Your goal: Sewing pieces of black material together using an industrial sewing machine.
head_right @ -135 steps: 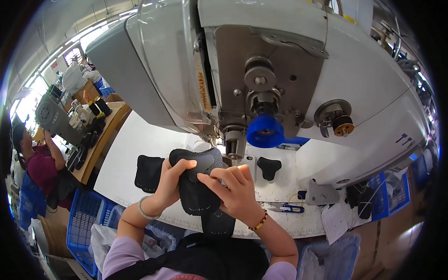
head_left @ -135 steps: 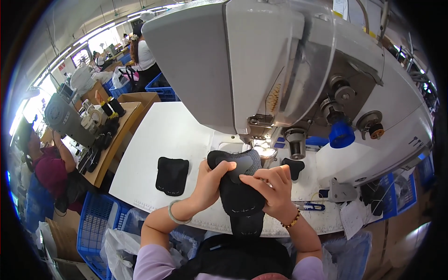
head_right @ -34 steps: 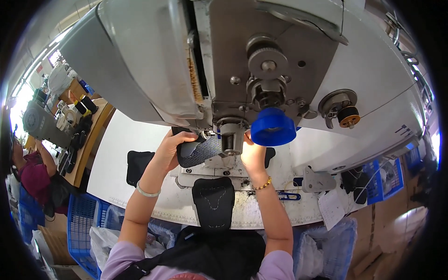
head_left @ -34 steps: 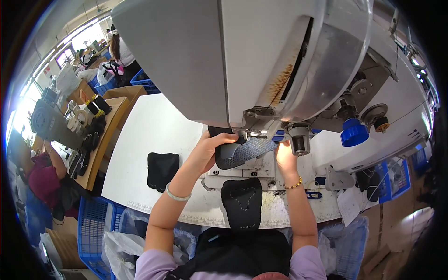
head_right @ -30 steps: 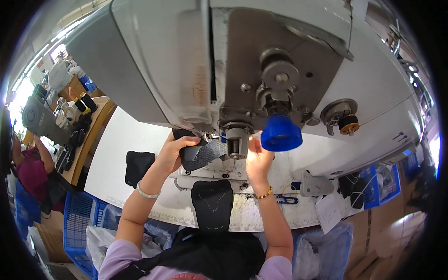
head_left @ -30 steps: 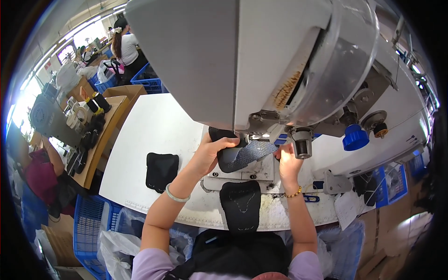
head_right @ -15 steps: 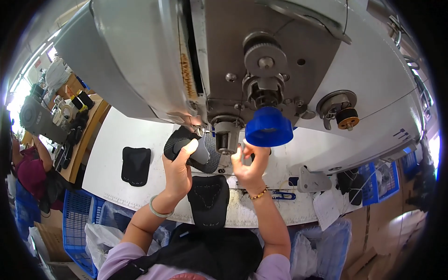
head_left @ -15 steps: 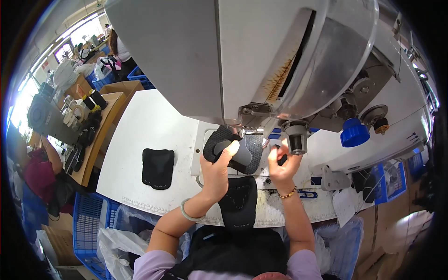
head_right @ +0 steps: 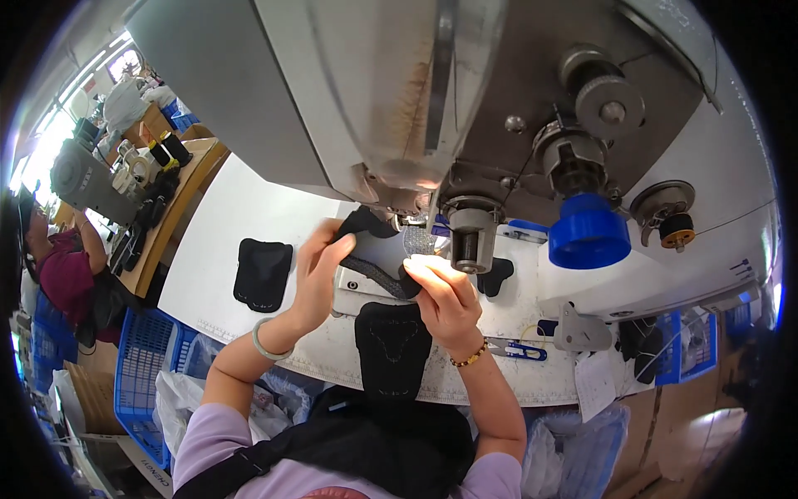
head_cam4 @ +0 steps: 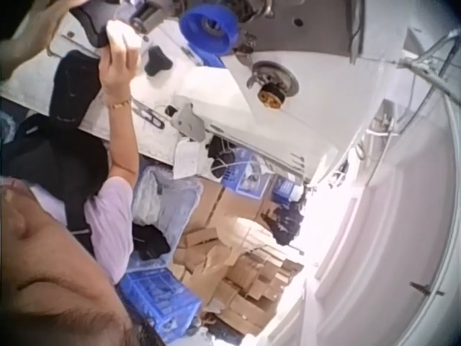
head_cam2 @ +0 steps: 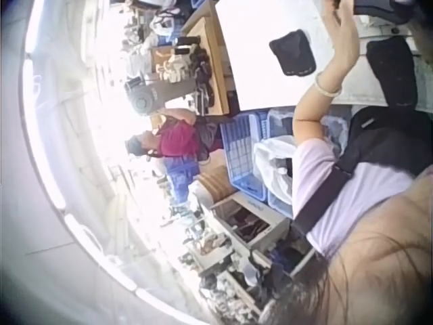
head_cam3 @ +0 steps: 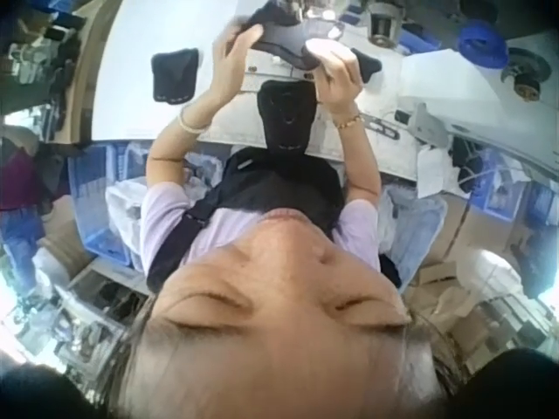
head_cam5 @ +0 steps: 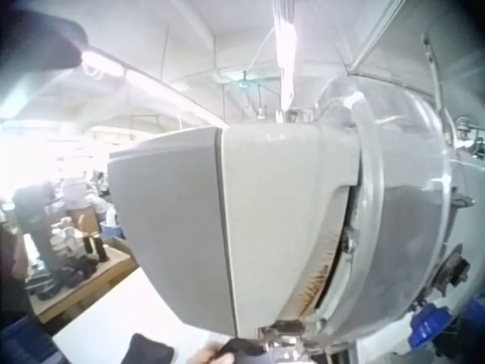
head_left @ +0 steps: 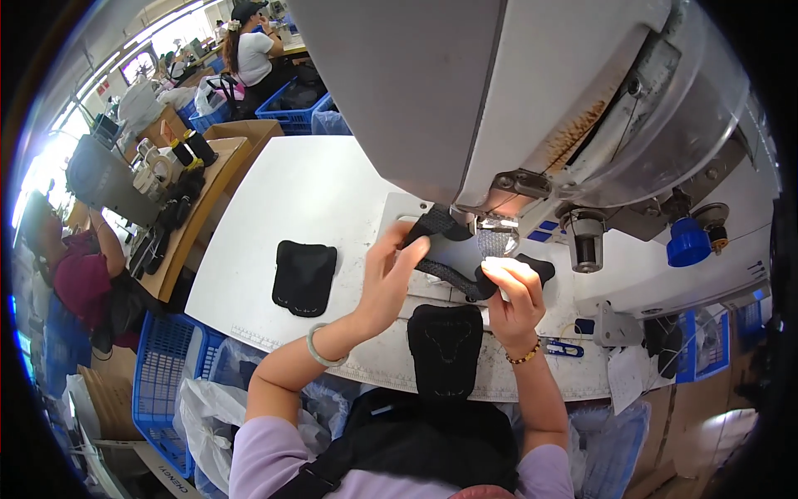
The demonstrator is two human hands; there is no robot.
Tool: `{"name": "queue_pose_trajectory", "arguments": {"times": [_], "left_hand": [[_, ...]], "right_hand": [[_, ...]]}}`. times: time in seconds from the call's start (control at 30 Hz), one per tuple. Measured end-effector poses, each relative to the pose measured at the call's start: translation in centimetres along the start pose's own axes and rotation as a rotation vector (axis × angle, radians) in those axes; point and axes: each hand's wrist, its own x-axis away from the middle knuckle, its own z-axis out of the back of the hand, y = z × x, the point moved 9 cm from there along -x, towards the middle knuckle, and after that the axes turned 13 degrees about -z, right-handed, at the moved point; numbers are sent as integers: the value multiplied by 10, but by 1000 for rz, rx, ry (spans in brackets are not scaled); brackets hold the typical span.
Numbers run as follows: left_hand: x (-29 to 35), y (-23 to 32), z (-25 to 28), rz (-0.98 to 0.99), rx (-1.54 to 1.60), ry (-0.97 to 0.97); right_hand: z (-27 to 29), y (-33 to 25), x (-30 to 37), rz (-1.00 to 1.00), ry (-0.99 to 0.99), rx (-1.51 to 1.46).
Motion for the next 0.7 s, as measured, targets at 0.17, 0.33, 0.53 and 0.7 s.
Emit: {"name": "queue_pose_trajectory", "arguments": {"times": [0.17,0.33,0.53,0.7], "left_hand": [[45,81,-31,-1337,-1133,-189],[49,77,-77,-1487,-1209,-531],[54,92,-88,-1508,-1191,-576],[55,89,-91,-1525,-1196,-588]], "right_hand": [[-2,3,-1,2,-15,-29],[3,5,0,20,-27,56],[5,2,-11,225,-213,173],[7,10,-8,185,-259,132]]}}
